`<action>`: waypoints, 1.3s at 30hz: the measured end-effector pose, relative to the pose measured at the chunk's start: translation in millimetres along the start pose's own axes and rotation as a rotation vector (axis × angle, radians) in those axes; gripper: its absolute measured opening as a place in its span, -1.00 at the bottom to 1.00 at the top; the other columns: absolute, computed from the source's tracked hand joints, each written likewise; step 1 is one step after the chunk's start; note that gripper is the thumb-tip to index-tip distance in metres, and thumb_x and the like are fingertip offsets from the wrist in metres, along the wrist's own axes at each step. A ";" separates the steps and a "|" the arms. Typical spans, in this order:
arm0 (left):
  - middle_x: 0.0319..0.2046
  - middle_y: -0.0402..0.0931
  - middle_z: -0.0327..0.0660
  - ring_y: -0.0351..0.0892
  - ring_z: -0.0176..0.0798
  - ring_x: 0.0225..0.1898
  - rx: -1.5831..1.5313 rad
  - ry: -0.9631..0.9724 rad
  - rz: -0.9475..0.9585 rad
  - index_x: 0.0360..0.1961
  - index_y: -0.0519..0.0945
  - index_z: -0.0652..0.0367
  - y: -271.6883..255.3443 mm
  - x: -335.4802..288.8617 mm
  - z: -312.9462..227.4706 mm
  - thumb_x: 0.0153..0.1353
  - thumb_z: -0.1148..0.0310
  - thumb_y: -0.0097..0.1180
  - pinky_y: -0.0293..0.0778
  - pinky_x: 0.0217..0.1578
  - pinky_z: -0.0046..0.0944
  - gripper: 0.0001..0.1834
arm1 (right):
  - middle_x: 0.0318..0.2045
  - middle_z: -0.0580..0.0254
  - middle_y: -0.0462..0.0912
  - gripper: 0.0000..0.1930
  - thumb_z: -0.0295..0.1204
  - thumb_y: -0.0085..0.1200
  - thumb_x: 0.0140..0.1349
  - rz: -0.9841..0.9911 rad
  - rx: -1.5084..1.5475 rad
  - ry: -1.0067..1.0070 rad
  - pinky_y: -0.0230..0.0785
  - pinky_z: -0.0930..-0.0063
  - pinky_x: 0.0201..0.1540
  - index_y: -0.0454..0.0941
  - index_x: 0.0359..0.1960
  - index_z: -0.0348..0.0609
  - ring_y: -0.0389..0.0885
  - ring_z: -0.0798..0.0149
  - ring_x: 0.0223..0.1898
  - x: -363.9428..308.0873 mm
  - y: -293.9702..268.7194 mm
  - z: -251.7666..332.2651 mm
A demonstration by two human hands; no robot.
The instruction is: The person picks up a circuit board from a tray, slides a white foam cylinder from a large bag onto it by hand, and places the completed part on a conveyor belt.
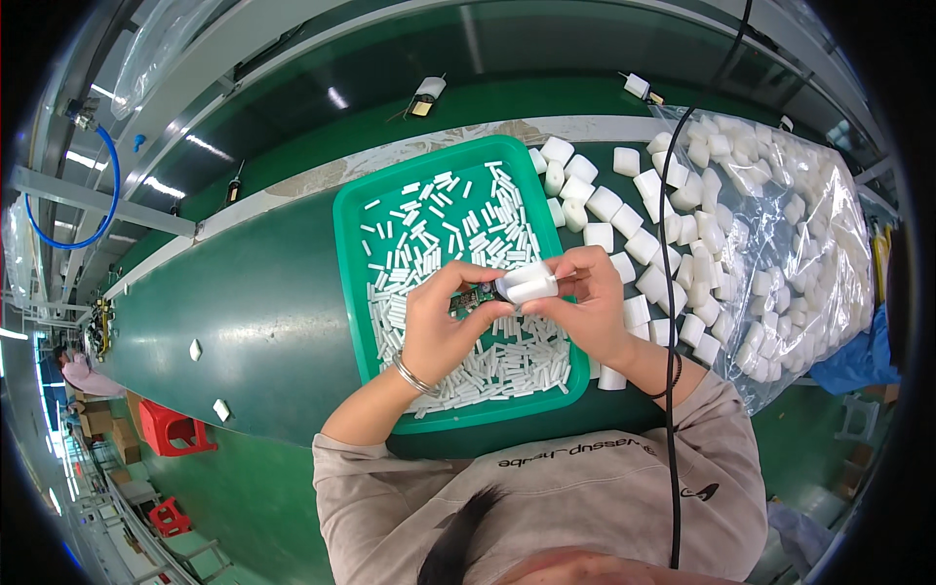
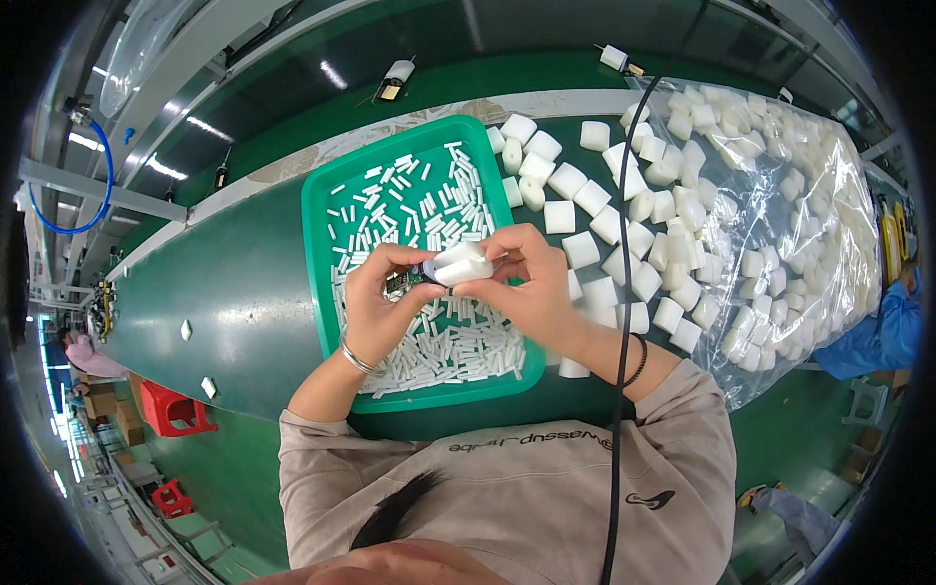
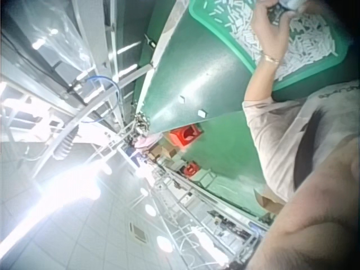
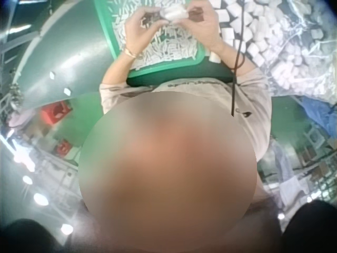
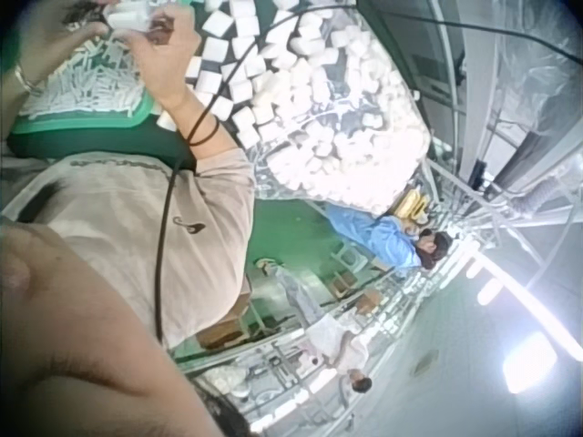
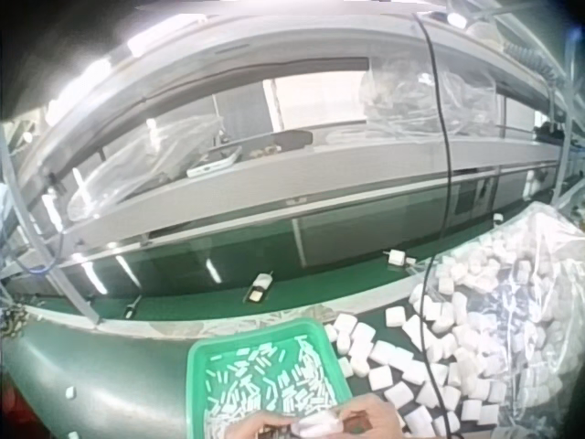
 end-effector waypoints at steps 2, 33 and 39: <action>-0.37 0.53 -0.19 0.52 -0.37 -0.31 -0.085 -0.078 0.053 -0.29 0.46 0.25 -0.4 2.1 -2.5 -0.14 0.49 0.27 0.42 -0.29 -0.42 -0.67 | -0.38 0.16 0.52 -0.60 -0.51 0.30 -0.15 -0.011 -0.046 -0.061 0.43 0.62 -0.44 0.30 -0.33 -0.22 0.54 0.42 -0.42 -1.4 -0.5 -0.7; -0.43 0.51 -0.24 0.47 -0.41 -0.42 -0.013 -0.369 -0.645 -0.27 0.55 0.22 -175.5 141.4 152.1 -0.05 0.39 0.20 0.39 -0.59 -0.45 -0.73 | -0.25 0.20 0.54 -0.79 -0.52 0.11 -0.01 0.251 -0.378 0.138 0.41 0.59 -0.38 0.46 -0.29 -0.18 0.52 0.40 -0.42 7.5 14.3 1.9; -0.21 0.48 -0.05 0.51 -0.13 -0.27 0.449 -0.295 -1.058 -0.05 0.34 0.19 -309.0 147.6 244.2 -0.02 0.29 0.15 0.44 -0.33 -0.20 -0.51 | -0.38 0.21 0.55 -0.81 -0.45 0.11 0.01 0.360 -0.437 0.071 0.36 0.51 -0.45 0.47 -0.30 -0.10 0.53 0.31 -0.50 5.1 24.4 1.9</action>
Point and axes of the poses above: each hand's wrist, its own x-axis towards the middle knuckle, its own y-axis out of the palm, z = x × y, the point moved 1 cm from there along x, towards the middle knuckle
